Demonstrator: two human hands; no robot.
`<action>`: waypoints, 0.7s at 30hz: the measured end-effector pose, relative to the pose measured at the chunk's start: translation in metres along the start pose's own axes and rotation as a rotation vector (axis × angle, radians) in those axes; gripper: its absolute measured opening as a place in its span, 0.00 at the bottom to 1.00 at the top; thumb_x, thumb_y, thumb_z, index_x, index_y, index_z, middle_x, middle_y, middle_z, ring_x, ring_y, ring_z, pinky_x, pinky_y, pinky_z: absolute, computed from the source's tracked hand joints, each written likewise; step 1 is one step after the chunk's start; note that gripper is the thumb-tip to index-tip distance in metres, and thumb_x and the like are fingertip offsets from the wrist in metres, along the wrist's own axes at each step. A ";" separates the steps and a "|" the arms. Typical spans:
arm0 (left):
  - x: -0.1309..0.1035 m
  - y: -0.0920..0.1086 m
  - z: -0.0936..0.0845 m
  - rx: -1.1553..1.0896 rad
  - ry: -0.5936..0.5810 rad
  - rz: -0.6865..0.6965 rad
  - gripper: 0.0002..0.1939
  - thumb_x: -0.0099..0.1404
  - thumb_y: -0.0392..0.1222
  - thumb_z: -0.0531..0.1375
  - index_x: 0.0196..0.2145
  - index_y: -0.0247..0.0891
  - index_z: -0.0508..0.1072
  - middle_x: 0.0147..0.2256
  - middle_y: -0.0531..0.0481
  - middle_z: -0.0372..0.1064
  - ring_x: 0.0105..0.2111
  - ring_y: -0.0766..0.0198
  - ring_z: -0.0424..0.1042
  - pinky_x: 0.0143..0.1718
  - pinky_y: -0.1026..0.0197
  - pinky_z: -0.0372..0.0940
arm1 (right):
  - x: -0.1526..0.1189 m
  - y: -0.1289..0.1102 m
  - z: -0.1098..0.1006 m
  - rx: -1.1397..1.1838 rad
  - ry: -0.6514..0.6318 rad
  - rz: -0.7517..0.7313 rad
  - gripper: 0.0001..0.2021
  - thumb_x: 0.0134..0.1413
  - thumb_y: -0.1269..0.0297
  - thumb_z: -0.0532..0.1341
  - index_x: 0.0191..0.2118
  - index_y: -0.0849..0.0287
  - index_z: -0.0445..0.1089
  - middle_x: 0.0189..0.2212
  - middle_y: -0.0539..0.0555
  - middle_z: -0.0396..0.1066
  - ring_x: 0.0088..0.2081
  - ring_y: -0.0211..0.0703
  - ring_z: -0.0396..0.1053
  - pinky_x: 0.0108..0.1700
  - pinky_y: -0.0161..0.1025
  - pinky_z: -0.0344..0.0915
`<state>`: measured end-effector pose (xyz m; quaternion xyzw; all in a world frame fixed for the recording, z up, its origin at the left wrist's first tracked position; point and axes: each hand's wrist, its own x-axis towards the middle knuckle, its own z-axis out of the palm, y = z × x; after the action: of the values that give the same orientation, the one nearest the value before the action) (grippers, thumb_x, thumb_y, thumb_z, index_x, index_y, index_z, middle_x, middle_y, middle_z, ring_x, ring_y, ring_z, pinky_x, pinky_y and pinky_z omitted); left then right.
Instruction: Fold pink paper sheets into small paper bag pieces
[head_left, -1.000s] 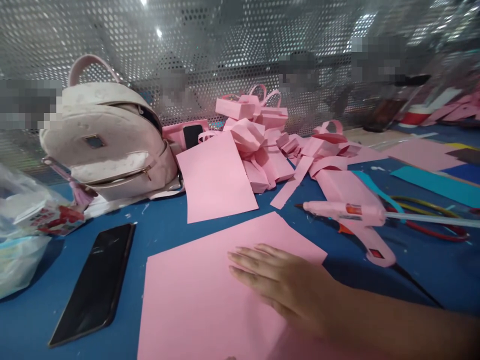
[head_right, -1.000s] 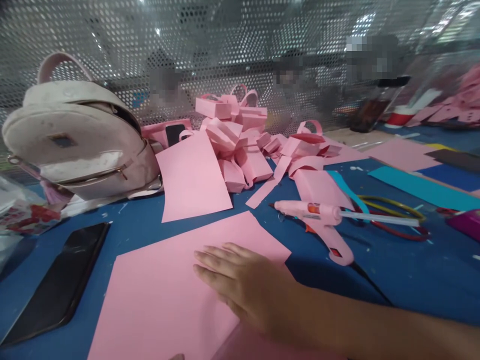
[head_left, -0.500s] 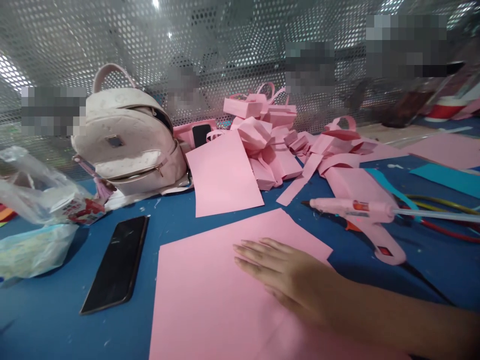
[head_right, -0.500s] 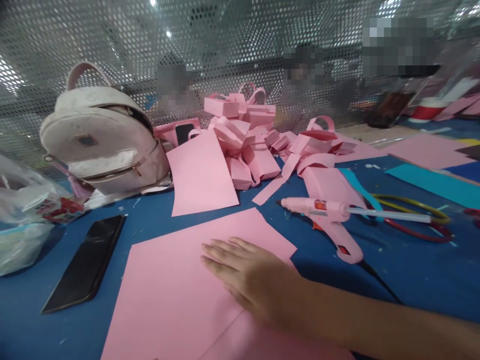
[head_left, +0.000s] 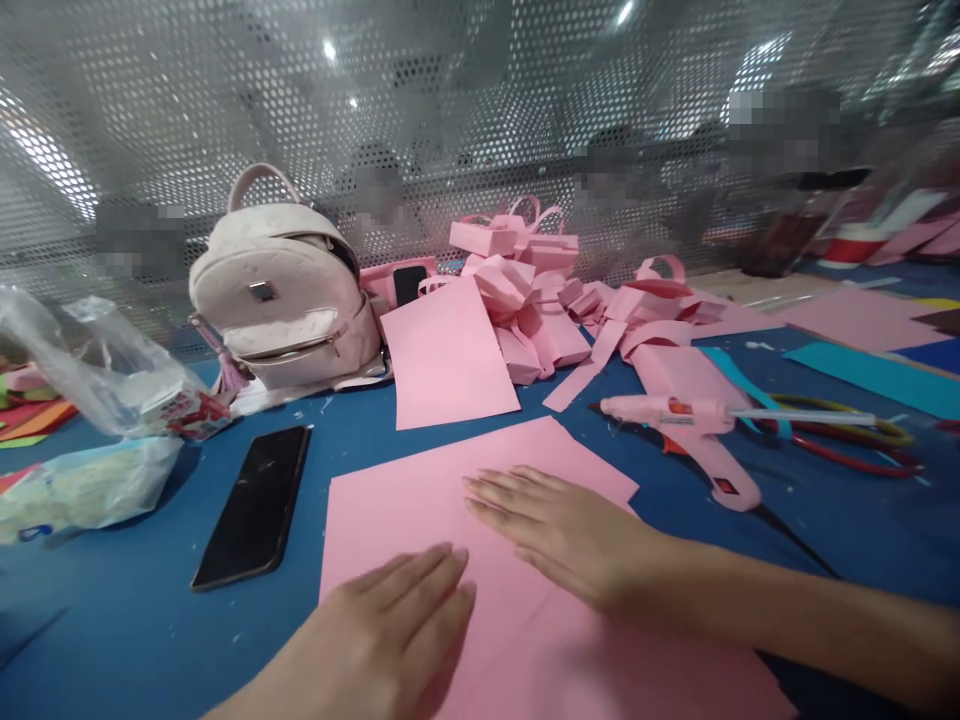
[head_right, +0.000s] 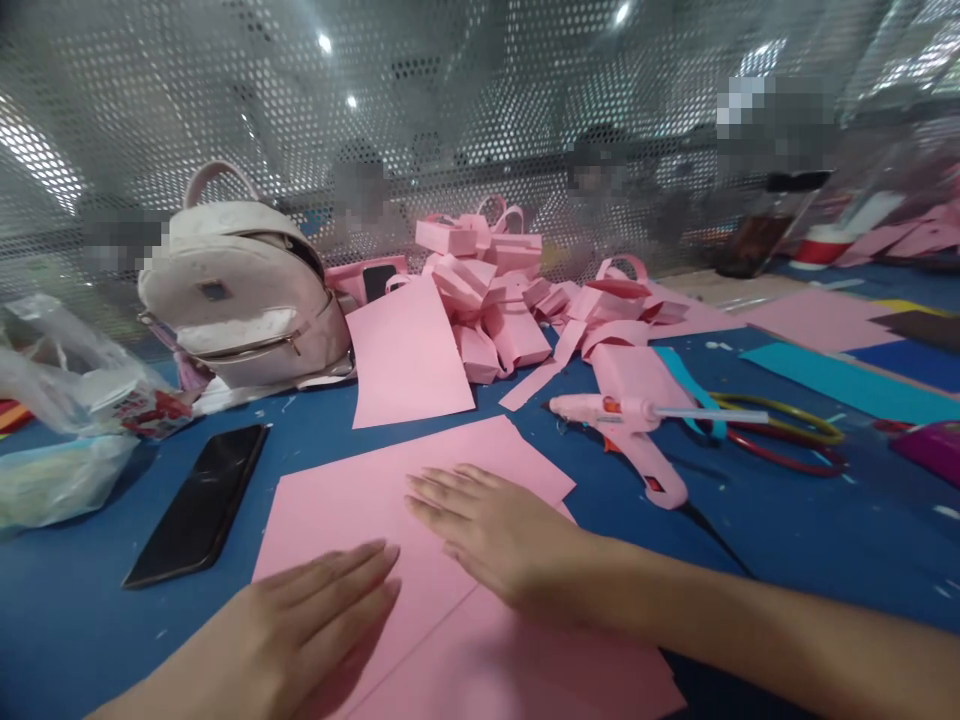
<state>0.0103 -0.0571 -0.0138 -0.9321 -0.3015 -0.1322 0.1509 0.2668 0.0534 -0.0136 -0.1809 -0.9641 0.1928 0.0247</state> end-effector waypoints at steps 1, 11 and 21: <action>0.011 -0.001 0.003 0.040 -0.002 -0.007 0.19 0.69 0.29 0.51 0.55 0.25 0.72 0.55 0.36 0.73 0.52 0.49 0.76 0.49 0.52 0.75 | 0.000 -0.002 -0.002 -0.002 -0.008 0.003 0.26 0.71 0.63 0.46 0.71 0.62 0.50 0.71 0.58 0.44 0.71 0.47 0.43 0.72 0.52 0.41; 0.036 0.004 0.024 0.186 0.021 -0.120 0.21 0.72 0.36 0.49 0.52 0.16 0.72 0.50 0.24 0.73 0.50 0.39 0.75 0.45 0.47 0.77 | -0.005 0.001 0.003 0.037 0.014 0.007 0.31 0.69 0.58 0.53 0.71 0.61 0.47 0.71 0.59 0.44 0.71 0.51 0.42 0.72 0.55 0.40; 0.037 -0.003 0.025 0.189 0.096 -0.112 0.20 0.71 0.34 0.49 0.47 0.17 0.76 0.47 0.26 0.75 0.47 0.41 0.77 0.43 0.51 0.77 | -0.041 -0.009 -0.009 0.194 0.019 -0.123 0.35 0.68 0.57 0.54 0.73 0.54 0.37 0.71 0.56 0.41 0.70 0.56 0.47 0.71 0.52 0.45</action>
<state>0.0411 -0.0265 -0.0237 -0.8880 -0.3568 -0.1558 0.2446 0.3032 0.0344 -0.0011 -0.1198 -0.9499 0.2817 0.0631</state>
